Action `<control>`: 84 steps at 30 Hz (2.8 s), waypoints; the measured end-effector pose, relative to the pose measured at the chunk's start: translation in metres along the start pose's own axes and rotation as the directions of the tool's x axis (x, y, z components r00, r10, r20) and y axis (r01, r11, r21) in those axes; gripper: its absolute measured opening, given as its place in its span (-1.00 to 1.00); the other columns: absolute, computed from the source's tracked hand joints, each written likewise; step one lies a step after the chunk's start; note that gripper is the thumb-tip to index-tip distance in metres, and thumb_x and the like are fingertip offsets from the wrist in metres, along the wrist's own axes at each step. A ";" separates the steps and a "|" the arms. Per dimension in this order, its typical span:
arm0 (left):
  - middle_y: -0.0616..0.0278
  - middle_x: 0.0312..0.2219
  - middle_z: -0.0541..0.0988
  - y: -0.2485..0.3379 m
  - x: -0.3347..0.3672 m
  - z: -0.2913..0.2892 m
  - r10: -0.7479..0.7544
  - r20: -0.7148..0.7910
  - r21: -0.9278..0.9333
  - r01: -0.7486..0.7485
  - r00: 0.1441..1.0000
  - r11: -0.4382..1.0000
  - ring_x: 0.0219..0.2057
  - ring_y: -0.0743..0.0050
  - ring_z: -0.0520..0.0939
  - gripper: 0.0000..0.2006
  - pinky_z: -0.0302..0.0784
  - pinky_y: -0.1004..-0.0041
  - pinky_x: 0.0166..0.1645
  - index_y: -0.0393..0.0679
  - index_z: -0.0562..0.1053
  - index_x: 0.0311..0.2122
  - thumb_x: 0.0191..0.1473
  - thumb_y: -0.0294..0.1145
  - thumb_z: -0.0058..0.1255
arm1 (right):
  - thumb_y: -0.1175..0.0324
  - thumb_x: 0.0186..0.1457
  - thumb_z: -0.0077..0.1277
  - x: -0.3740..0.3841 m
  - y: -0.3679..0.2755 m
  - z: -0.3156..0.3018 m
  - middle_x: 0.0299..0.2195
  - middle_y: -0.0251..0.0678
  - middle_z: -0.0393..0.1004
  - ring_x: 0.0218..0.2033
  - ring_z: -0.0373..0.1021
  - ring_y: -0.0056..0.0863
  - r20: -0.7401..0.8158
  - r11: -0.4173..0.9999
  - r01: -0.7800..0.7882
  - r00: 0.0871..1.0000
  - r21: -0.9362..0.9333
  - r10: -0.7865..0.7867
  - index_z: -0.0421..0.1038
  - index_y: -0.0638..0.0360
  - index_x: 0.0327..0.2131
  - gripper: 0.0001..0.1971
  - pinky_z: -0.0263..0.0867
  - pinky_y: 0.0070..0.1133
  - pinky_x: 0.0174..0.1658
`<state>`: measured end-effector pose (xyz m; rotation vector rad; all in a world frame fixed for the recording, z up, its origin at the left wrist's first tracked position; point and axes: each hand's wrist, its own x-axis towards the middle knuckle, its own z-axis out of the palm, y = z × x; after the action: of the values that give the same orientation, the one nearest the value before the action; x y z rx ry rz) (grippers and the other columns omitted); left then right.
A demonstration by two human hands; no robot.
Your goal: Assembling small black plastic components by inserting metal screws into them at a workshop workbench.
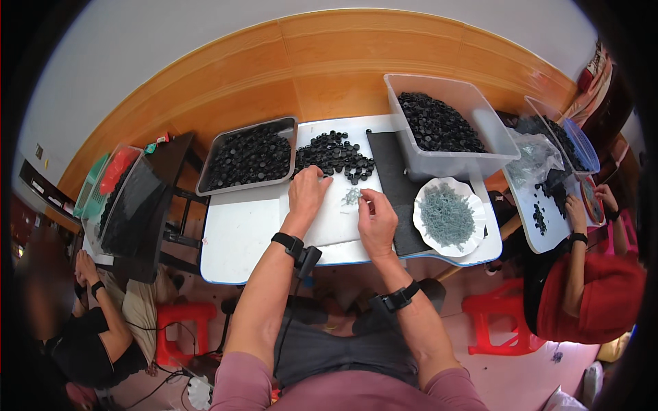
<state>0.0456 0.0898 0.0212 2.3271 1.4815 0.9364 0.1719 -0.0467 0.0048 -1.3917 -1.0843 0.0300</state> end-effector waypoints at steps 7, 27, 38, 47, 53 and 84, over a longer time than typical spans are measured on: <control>-0.04 -0.38 0.71 0.006 -0.017 -0.017 -0.012 0.101 -0.122 0.024 0.995 0.992 -0.32 0.09 0.74 -0.74 0.62 0.27 -0.16 -0.28 0.65 -0.28 0.04 -0.27 0.29 | 0.56 0.10 0.13 0.000 0.001 -0.002 -0.33 -0.19 0.60 -0.46 0.54 -0.27 0.008 1.000 -0.016 1.000 -0.001 0.016 0.54 0.19 -0.19 -0.83 0.44 -0.42 -0.34; 0.20 -0.34 0.71 -0.013 -0.081 -0.028 -0.176 0.267 -0.779 0.320 0.947 0.539 -0.33 0.63 0.68 -0.77 0.61 0.58 -0.20 -0.30 0.63 -0.09 0.16 -0.46 0.25 | 0.55 0.07 0.15 -0.001 -0.001 0.003 -0.38 -0.22 0.45 -0.28 0.43 -0.19 0.373 0.920 0.342 0.893 -0.194 -0.253 0.54 0.22 -0.33 -0.93 0.31 -0.33 -0.21; 0.19 -0.33 0.74 -0.008 -0.088 -0.025 -0.076 0.161 -0.620 0.161 0.984 0.768 -0.34 0.53 0.73 -0.74 0.65 0.52 -0.19 -0.22 0.65 -0.10 0.08 -0.44 0.32 | 0.59 0.15 0.14 -0.004 0.002 0.002 -0.34 -0.21 0.63 -0.40 0.56 -0.51 0.355 0.979 -0.133 0.932 0.154 0.071 0.60 0.28 -0.19 -0.85 0.45 -0.57 -0.31; 0.19 -0.43 0.70 0.000 -0.090 -0.026 0.078 0.130 -0.533 0.003 0.988 0.846 -0.40 0.48 0.71 -0.78 0.64 0.48 -0.25 -0.21 0.64 -0.17 0.05 -0.45 0.33 | 0.51 0.11 0.21 0.000 -0.001 -0.002 -0.39 -0.24 0.62 -0.42 0.54 -0.42 0.388 0.972 -0.079 0.921 0.219 -0.013 0.62 0.24 -0.27 -0.90 0.44 -0.54 -0.32; 0.18 -0.42 0.70 0.001 -0.091 -0.026 0.080 0.122 -0.561 0.002 0.989 0.828 -0.41 0.47 0.71 -0.79 0.63 0.48 -0.26 -0.20 0.64 -0.18 0.04 -0.46 0.33 | 0.48 0.08 0.24 0.000 0.000 0.001 -0.43 -0.23 0.59 -0.44 0.52 -0.34 0.380 0.990 0.000 0.923 0.144 -0.055 0.61 0.22 -0.31 -0.91 0.42 -0.48 -0.34; 0.19 -0.43 0.71 0.002 -0.090 -0.023 -0.004 0.114 -0.564 0.068 0.993 0.823 -0.43 0.52 0.71 -0.78 0.64 0.51 -0.27 -0.20 0.62 -0.17 0.05 -0.45 0.32 | 0.55 0.04 0.22 -0.001 -0.002 0.001 -0.40 -0.25 0.60 -0.41 0.55 -0.29 0.357 0.977 0.127 0.916 0.171 -0.182 0.60 0.23 -0.31 -0.90 0.45 -0.46 -0.34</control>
<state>0.0073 0.0072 0.0046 1.8671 1.0116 1.0468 0.1690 -0.0471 0.0055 -1.1911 -1.4760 0.2611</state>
